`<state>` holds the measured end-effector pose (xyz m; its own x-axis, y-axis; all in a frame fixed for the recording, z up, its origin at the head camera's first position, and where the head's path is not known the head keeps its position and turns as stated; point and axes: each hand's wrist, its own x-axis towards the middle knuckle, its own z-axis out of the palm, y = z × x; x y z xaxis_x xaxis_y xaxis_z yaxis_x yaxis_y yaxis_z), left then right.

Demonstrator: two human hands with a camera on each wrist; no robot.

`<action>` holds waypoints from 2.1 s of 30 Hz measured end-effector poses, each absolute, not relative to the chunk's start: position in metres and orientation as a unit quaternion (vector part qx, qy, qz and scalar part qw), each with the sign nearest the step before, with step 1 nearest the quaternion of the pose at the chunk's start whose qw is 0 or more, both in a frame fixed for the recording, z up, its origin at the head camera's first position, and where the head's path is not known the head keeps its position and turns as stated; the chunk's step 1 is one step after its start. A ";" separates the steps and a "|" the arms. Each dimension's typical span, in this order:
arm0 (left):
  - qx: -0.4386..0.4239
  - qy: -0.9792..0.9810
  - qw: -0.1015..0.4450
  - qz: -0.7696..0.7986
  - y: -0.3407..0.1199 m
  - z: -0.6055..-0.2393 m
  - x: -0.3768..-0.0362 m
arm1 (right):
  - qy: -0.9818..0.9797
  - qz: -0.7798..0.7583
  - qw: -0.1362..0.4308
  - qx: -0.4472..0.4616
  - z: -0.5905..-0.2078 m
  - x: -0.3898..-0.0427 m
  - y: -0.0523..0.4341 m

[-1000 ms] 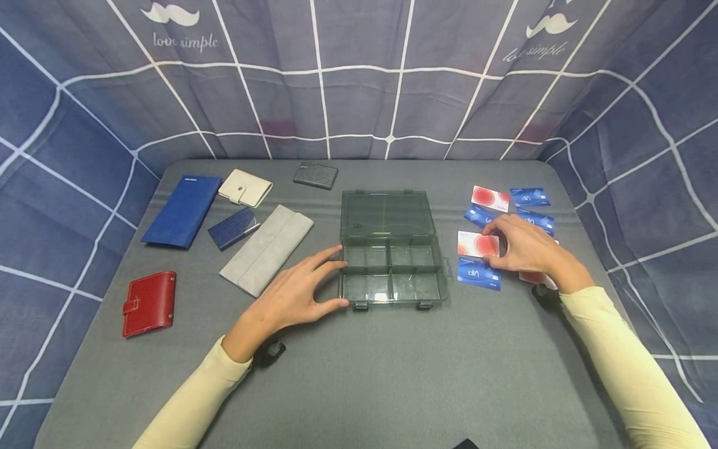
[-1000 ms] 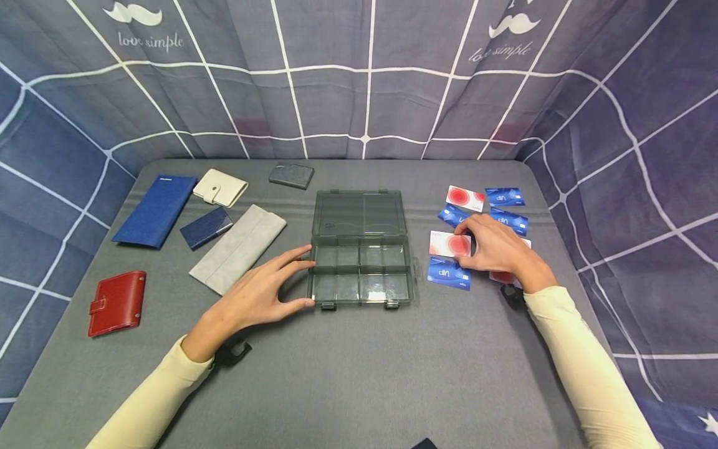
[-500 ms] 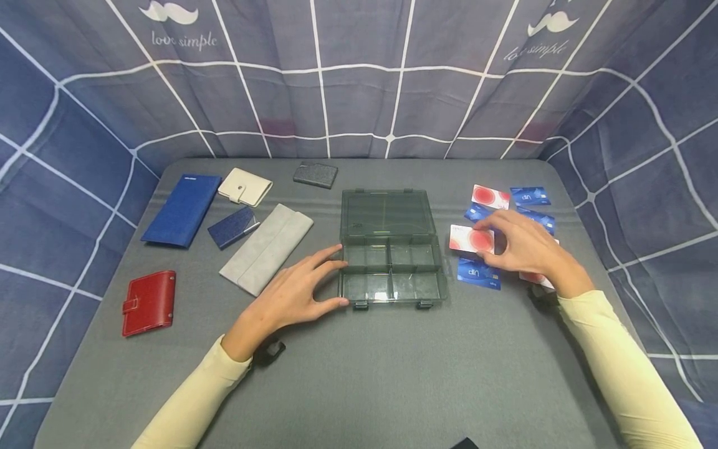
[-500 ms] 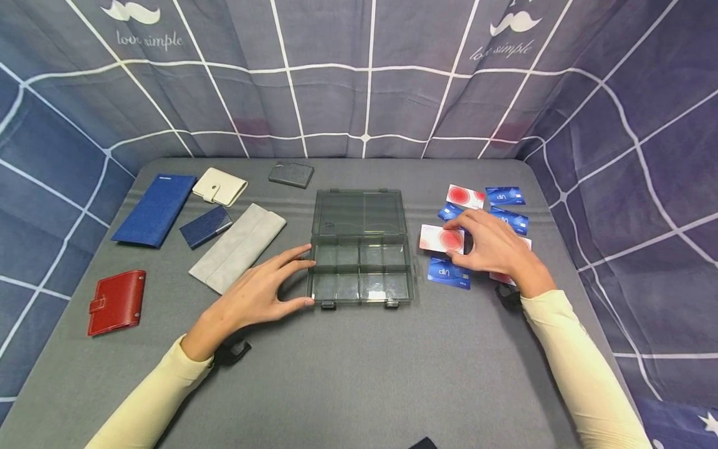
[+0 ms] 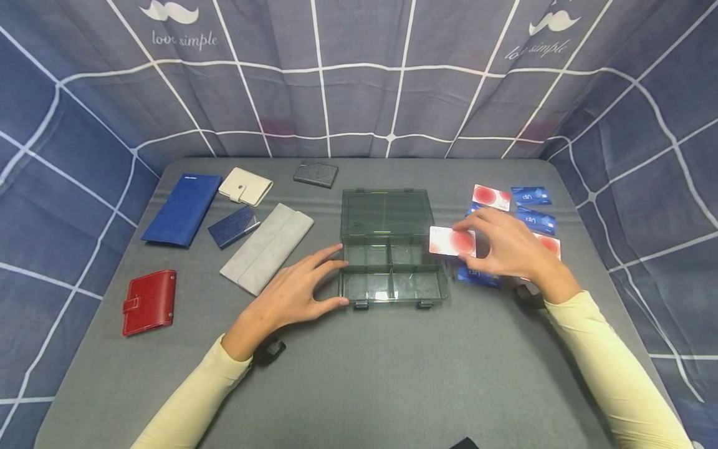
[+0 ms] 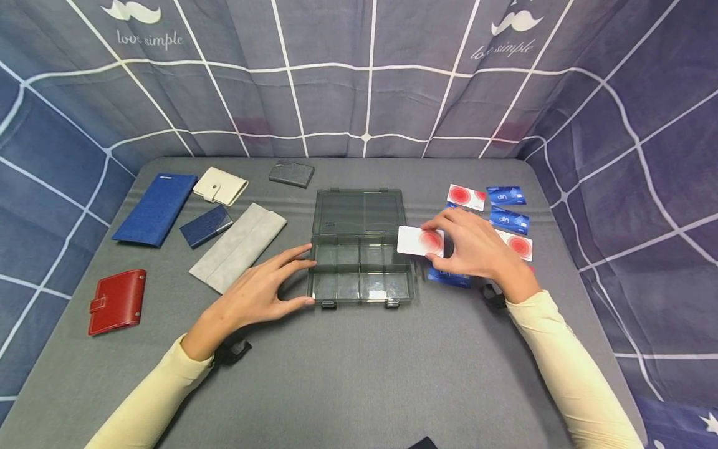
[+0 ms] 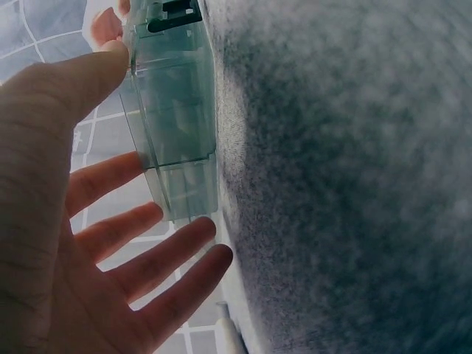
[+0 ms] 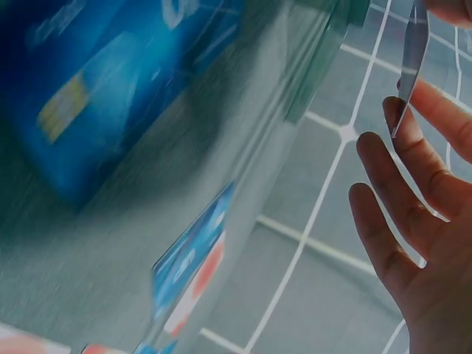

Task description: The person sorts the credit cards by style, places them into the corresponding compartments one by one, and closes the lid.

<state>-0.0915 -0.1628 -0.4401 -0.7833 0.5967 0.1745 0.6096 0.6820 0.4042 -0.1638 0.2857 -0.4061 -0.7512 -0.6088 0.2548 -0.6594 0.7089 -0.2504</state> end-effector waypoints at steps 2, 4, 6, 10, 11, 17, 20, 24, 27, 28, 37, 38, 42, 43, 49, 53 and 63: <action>-0.329 -0.917 0.015 -0.225 -0.163 -0.440 -0.092 | -0.918 0.163 0.078 0.352 -0.406 -0.163 0.279; -0.329 -0.917 0.016 -0.224 -0.163 -0.440 -0.092 | -0.915 0.165 0.077 0.361 -0.406 -0.163 0.273; -0.330 -0.917 0.017 -0.224 -0.163 -0.440 -0.092 | -0.911 0.169 0.076 0.367 -0.406 -0.163 0.267; -0.333 -0.916 0.019 -0.224 -0.163 -0.440 -0.092 | -0.907 0.169 0.076 0.377 -0.408 -0.164 0.257; -0.333 -0.916 0.019 -0.224 -0.163 -0.440 -0.092 | -0.907 0.168 0.075 0.379 -0.408 -0.164 0.255; -0.333 -0.915 0.018 -0.226 -0.163 -0.441 -0.092 | -0.902 0.157 0.071 0.395 -0.412 -0.167 0.243; -0.333 -0.915 0.019 -0.227 -0.163 -0.441 -0.092 | -0.901 0.151 0.072 0.399 -0.413 -0.168 0.238; -0.331 -0.916 0.017 -0.225 -0.163 -0.441 -0.092 | -0.901 0.141 0.070 0.404 -0.414 -0.170 0.233; -0.329 -0.918 0.015 -0.223 -0.163 -0.440 -0.092 | -0.902 0.132 0.067 0.406 -0.413 -0.170 0.230; -0.328 -0.918 0.015 -0.223 -0.163 -0.440 -0.092 | -0.902 0.129 0.066 0.407 -0.413 -0.170 0.229; -0.329 -0.917 0.017 -0.223 -0.163 -0.439 -0.092 | -0.894 0.117 0.059 0.429 -0.409 -0.172 0.223; -0.329 -0.917 0.016 -0.224 -0.163 -0.439 -0.092 | -0.893 0.117 0.058 0.431 -0.409 -0.172 0.223; -0.327 -0.918 0.013 -0.224 -0.163 -0.439 -0.093 | -0.889 0.121 0.059 0.437 -0.411 -0.174 0.222; -0.327 -0.918 0.012 -0.223 -0.163 -0.439 -0.093 | -0.888 0.122 0.059 0.439 -0.411 -0.175 0.222; -0.328 -0.918 0.014 -0.221 -0.164 -0.440 -0.093 | -0.880 0.135 0.063 0.451 -0.413 -0.178 0.219; -0.329 -0.918 0.015 -0.221 -0.163 -0.440 -0.093 | -0.874 0.142 0.067 0.460 -0.415 -0.179 0.217; -0.326 -0.919 0.013 -0.224 -0.163 -0.442 -0.094 | -0.856 0.155 0.096 0.485 -0.419 -0.181 0.219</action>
<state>-0.0936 -0.1632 -0.4416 -0.7877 0.5924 0.1690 0.6038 0.6880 0.4025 -0.1806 0.2185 -0.4192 -0.5119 -0.7996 0.3139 -0.8589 0.4825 -0.1715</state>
